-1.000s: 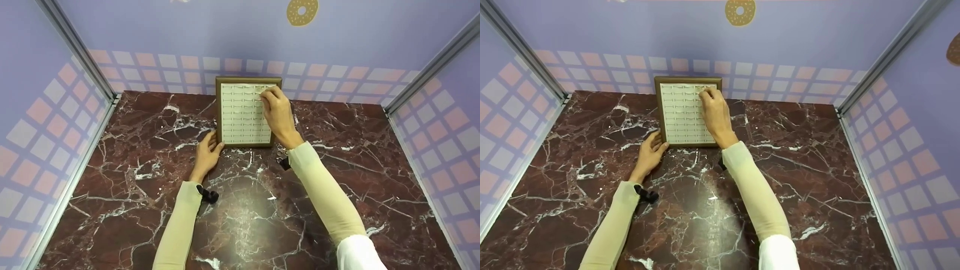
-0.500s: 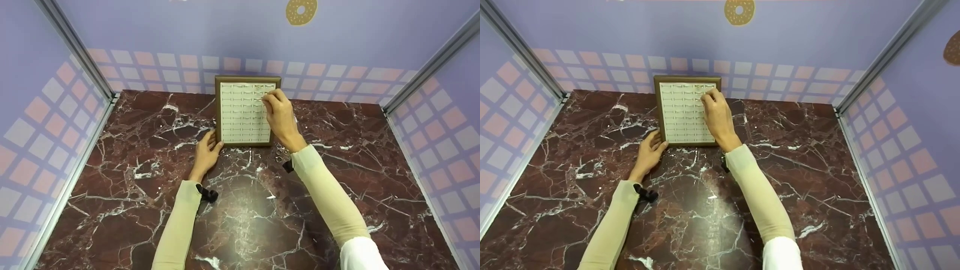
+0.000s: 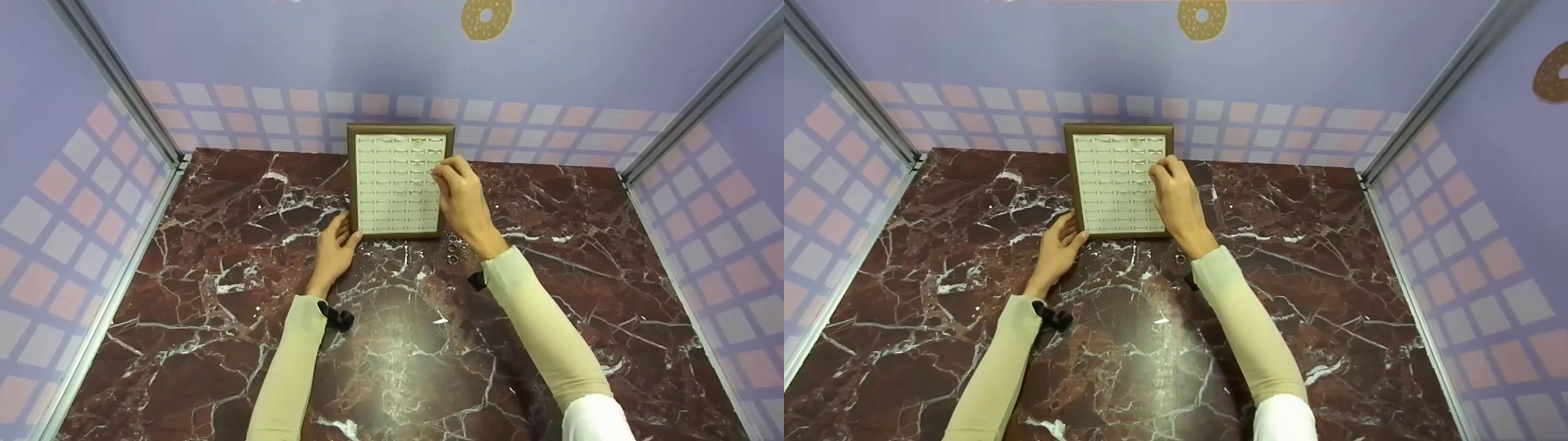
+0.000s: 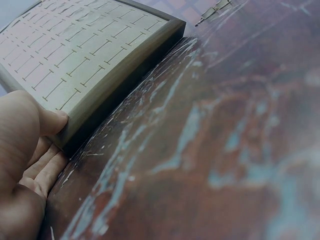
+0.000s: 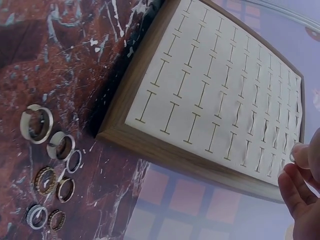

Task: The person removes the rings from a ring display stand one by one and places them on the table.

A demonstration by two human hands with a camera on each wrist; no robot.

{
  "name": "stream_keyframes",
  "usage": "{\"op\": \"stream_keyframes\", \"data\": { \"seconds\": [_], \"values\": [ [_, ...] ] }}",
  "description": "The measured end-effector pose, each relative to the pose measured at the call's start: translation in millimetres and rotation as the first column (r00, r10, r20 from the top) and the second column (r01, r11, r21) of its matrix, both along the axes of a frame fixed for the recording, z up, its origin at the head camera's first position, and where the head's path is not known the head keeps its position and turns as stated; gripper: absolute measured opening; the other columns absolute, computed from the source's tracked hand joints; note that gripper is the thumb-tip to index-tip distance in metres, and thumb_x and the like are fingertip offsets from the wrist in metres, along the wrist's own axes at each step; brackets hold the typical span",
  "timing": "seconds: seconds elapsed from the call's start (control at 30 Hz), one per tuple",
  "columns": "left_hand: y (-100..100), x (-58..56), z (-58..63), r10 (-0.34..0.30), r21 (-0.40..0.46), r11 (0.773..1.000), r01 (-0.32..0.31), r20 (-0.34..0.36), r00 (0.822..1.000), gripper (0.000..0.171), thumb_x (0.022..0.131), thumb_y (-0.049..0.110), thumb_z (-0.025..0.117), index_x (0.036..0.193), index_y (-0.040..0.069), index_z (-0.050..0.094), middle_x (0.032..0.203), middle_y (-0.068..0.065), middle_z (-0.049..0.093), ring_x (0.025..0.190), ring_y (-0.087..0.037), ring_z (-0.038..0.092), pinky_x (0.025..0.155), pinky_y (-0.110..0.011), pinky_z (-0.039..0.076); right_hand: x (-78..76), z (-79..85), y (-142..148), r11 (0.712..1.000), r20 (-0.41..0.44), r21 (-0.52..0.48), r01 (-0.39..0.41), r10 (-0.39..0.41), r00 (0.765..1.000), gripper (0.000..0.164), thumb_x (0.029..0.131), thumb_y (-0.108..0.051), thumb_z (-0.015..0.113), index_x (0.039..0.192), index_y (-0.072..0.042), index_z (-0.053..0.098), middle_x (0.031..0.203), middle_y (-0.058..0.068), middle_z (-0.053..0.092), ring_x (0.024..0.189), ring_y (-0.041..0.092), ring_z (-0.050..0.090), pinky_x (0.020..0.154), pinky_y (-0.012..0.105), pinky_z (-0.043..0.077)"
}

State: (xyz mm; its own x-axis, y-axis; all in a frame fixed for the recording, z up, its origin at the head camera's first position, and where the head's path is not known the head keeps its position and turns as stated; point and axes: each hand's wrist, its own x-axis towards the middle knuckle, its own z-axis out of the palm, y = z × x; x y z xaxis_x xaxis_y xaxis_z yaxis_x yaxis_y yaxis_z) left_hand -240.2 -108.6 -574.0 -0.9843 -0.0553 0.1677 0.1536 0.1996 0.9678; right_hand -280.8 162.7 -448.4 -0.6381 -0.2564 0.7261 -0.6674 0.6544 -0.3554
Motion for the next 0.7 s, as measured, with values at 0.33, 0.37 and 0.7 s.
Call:
{"op": "stream_keyframes", "data": {
  "seconds": [0.33,0.37,0.7],
  "values": [
    [-1,-0.4,0.9,0.005,0.018,1.000,-0.005,0.002,1.000,0.055,0.101,-0.001,0.069,0.153,-0.006,0.051,0.147,-0.031,0.058,0.138,-0.042,0.059,0.121,-0.045,0.050,9.8,-8.5,12,0.999,0.009,0.027,-0.018,0.017,1.000,0.011,0.104,0.004,0.062,0.101,0.007,0.072,0.108,0.019,0.065,0.099,0.033,0.066,0.091,0.035,0.062],
    [-1,-0.3,1.1,0.006,0.020,1.000,-0.006,0.001,1.000,0.055,0.101,-0.002,0.069,0.153,-0.006,0.051,0.147,-0.031,0.058,0.139,-0.043,0.058,0.121,-0.045,0.050,10.8,-9.3,13,0.999,0.014,0.030,-0.018,0.018,1.000,0.011,0.104,0.004,0.061,0.102,0.007,0.072,0.108,0.018,0.065,0.100,0.033,0.066,0.091,0.035,0.061],
    [1,0.4,2.7,0.006,0.027,1.000,-0.006,0.005,1.000,0.055,0.101,-0.001,0.069,0.152,-0.006,0.052,0.146,-0.031,0.059,0.137,-0.043,0.059,0.121,-0.045,0.050,19.8,-18.9,30,0.999,0.010,0.020,-0.027,0.027,1.000,0.010,0.103,0.002,0.065,0.101,0.007,0.074,0.106,0.017,0.066,0.099,0.031,0.066,0.086,0.037,0.061]
  ]
}}
